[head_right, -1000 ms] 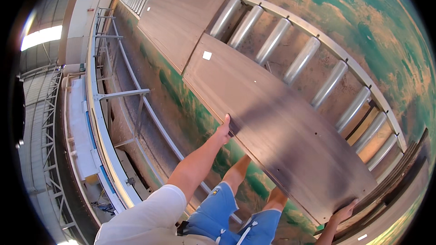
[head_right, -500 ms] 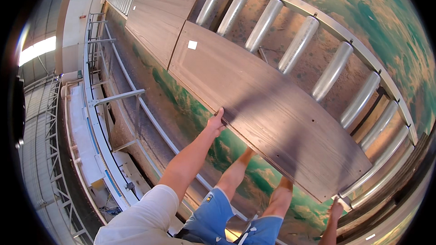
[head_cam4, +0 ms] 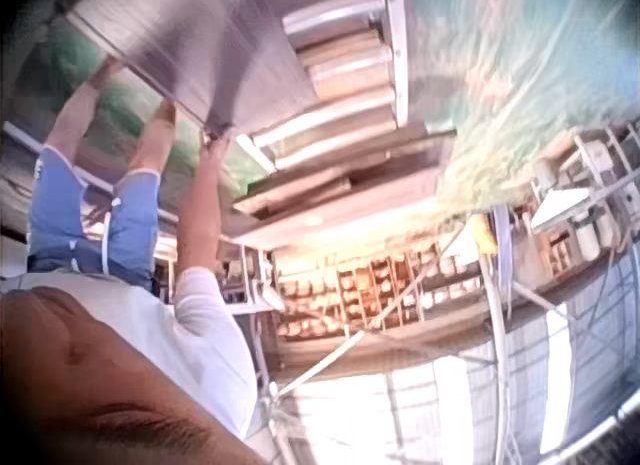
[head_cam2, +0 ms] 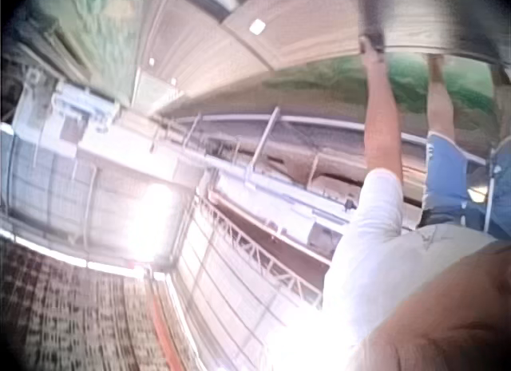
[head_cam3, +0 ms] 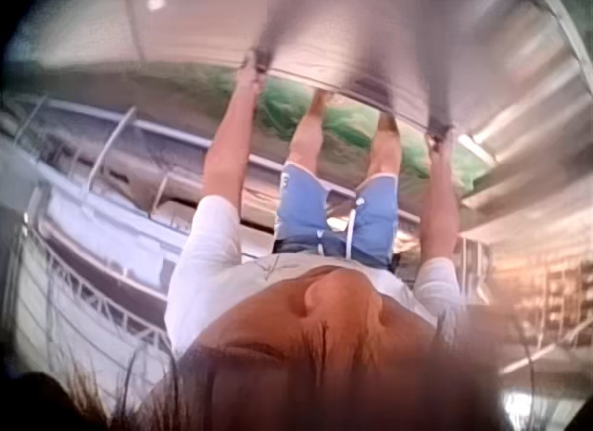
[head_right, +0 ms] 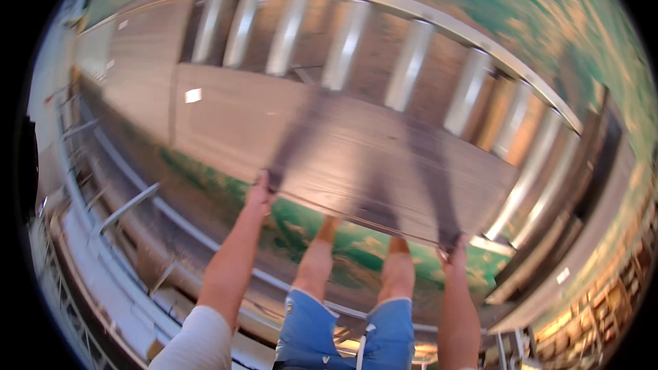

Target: The person lifts wood panels from a conveyor, moves them to a work table, and feeds long wooden strips into a processing machine while taking measurements with a tape measure.

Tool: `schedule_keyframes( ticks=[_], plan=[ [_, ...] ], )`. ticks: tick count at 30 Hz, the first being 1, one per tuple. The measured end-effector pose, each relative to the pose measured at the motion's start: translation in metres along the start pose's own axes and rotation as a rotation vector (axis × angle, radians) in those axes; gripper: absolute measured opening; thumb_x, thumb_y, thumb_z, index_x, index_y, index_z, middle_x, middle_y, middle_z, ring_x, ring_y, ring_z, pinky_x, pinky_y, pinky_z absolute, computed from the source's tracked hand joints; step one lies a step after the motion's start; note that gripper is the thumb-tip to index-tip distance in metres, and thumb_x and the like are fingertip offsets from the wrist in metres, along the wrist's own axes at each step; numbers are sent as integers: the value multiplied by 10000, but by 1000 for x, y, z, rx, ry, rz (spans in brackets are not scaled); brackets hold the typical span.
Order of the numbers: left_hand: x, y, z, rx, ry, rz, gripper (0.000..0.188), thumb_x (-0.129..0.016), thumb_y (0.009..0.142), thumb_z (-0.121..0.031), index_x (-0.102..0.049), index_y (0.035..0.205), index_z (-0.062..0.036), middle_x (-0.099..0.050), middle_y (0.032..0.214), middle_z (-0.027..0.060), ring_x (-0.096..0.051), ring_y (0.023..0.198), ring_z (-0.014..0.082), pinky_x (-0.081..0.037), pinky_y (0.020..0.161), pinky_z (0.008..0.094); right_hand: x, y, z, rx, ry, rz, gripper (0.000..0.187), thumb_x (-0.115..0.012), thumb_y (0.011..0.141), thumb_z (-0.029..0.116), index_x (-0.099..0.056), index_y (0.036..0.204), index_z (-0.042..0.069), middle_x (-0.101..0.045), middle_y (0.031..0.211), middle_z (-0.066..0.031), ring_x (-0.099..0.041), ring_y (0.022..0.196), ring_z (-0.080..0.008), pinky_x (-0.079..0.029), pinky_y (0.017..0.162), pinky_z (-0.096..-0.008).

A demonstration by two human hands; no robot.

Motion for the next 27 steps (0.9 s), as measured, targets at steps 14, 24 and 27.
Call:
schedule_keyframes(
  ticks=[14, 24, 27],
  plan=[
    [-9, -20, -6, -29, -134, -27, 575, -725, 919, -439, -552, 1310, -55, -658, 1202, 76, -653, 1040, 233, -548, 889, 401, 1, -21, 15, -48, -85, -87, 650, -643, 898, 625, -514, 1286, 119, -609, 1166, -103, -645, 915, -268, -625, 779, -462],
    [109, -211, 57, -301, 723, -456, 652, -572, 931, -559, -617, 1181, 41, -660, 1129, 292, -658, 1021, 412, -519, 871, 509, 49, -111, -28, 31, -987, 112, 329, -634, 934, 272, -540, 1169, 62, -627, 939, -158, -658, 686, -306, -582, 557, -455],
    [148, -318, 176, -122, 687, -224, 525, -607, 880, -522, -691, 1118, -62, -692, 1125, 238, -661, 1081, 387, -523, 911, 472, 7, -195, -24, 150, -1395, 340, 312, -632, 914, 290, -629, 1105, 43, -646, 827, -102, -616, 626, -233, -548, 554, -393]
  ],
)
Point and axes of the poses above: each hand's wrist, its own y-axis towards the middle knuckle, its own x-axis out of the back of the hand, z = x × y, the point moved 4 cm from there along y, towards the middle knuckle
